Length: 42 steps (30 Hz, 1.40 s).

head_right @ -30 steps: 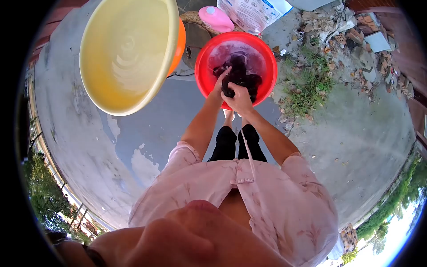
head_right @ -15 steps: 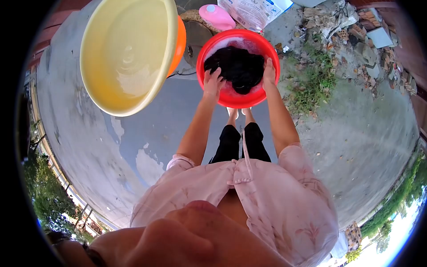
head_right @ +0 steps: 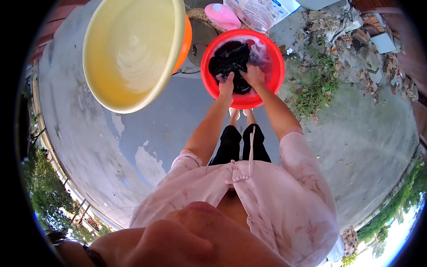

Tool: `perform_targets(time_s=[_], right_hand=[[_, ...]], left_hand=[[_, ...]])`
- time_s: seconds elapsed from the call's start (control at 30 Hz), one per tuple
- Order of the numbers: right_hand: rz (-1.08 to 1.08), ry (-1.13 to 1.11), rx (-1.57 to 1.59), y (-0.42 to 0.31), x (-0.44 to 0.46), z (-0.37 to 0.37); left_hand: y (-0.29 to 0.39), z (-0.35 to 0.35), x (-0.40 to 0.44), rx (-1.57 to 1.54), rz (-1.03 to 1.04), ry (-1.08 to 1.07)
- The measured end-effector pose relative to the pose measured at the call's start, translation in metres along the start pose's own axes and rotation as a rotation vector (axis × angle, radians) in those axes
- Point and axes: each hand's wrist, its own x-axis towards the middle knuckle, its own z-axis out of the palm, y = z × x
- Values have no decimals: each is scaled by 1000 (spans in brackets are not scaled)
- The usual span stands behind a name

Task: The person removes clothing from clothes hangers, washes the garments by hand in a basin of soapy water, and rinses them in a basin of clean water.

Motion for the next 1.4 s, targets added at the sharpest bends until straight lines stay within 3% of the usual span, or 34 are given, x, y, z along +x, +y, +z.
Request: perform_targets(time_s=[0.03,0.07,0.1,0.13,0.2,0.23,0.27,0.3,0.33,0.37,0.4,0.43,0.47,0.5,0.53,0.63,0.67,0.73,0.77,0.8,0.83,0.87,0.9,0.93,0.97,1.0,1.03,1.07,1.13,1.2,1.23,1.27,1.33,1.4], right_hand=[[108,-142,130,18,5,-7],[210,-271,263,26,12,-13],[352,-201,258,7,13,-30],[343,-190,252,-15,5,-49],[279,-69,987,-50,-28,-83],[232,51,1110,-51,-39,-93],[376,22,1100,-43,-49,-111],[373,19,1033,-37,-57,-128],[366,14,969,-29,-60,-141],[359,28,722,-12,-55,-138],[362,30,723,-8,-51,-128],[155,216,583,-9,-45,-116],[-49,391,435,-11,-40,-105],[-65,324,336,-18,-33,-91],[-56,215,361,-29,-30,-73],[-216,-64,-123,-24,-21,-29],[-229,-100,-242,-17,-12,-33],[147,2,-15,-2,12,-14],[103,32,-116,-11,13,-10],[57,66,-215,-20,14,-9],[-85,-207,-228,-19,17,-18],[-90,-207,-232,-14,21,-28],[41,-197,-51,-5,25,-35],[181,-186,132,3,27,-39],[423,-284,331,8,43,-40],[412,-277,332,5,47,-31],[344,-189,512,-1,47,-17],[272,-106,686,-6,48,-6],[294,-151,408,-16,54,4],[298,-239,339,-46,52,-10],[90,-238,541,-57,44,-18],[-109,-243,732,-58,18,-24],[-108,-177,820,-81,-34,-55],[-153,-114,834,-99,-72,-72]], left_hand=[[9,-2,-8,-11,-164,-80],[10,-5,-10,-14,-166,-79],[15,1,-3,-228,-298,-157],[19,4,1,-439,-435,-236],[22,-7,19,-399,-555,-187],[8,-12,33,-550,-503,-133],[0,-15,42,-701,-447,-76],[22,-16,24,-529,-255,-114],[37,-22,8,-531,-256,-109],[48,-29,-8,-24,71,-47],[58,-31,-19,485,395,14],[69,-27,-28,488,399,7],[76,-23,-37,720,664,20],[77,-19,-42,951,929,38],[71,-12,-40,953,935,46],[47,1,-14,1539,807,-221],[42,0,1,1542,811,-223],[28,-5,38,1161,586,-289],[27,8,40,1082,557,-142],[28,7,40,1084,556,-144],[33,4,45,1105,487,-328],[42,1,45,1117,411,-506],[31,-16,53,1208,1017,-407],[17,-21,59,1214,1011,-411],[32,-15,48,979,581,-354],[37,-6,48,715,177,-284],[22,-2,53,591,156,-394],[51,3,15,498,82,-444],[87,4,0,50,-447,-432],[76,12,14,11,-514,-303],[74,19,29,-45,-569,-191],[62,11,42,-338,-593,-472],[46,0,62,-627,-514,-661],[32,3,72,-657,-414,-781]])
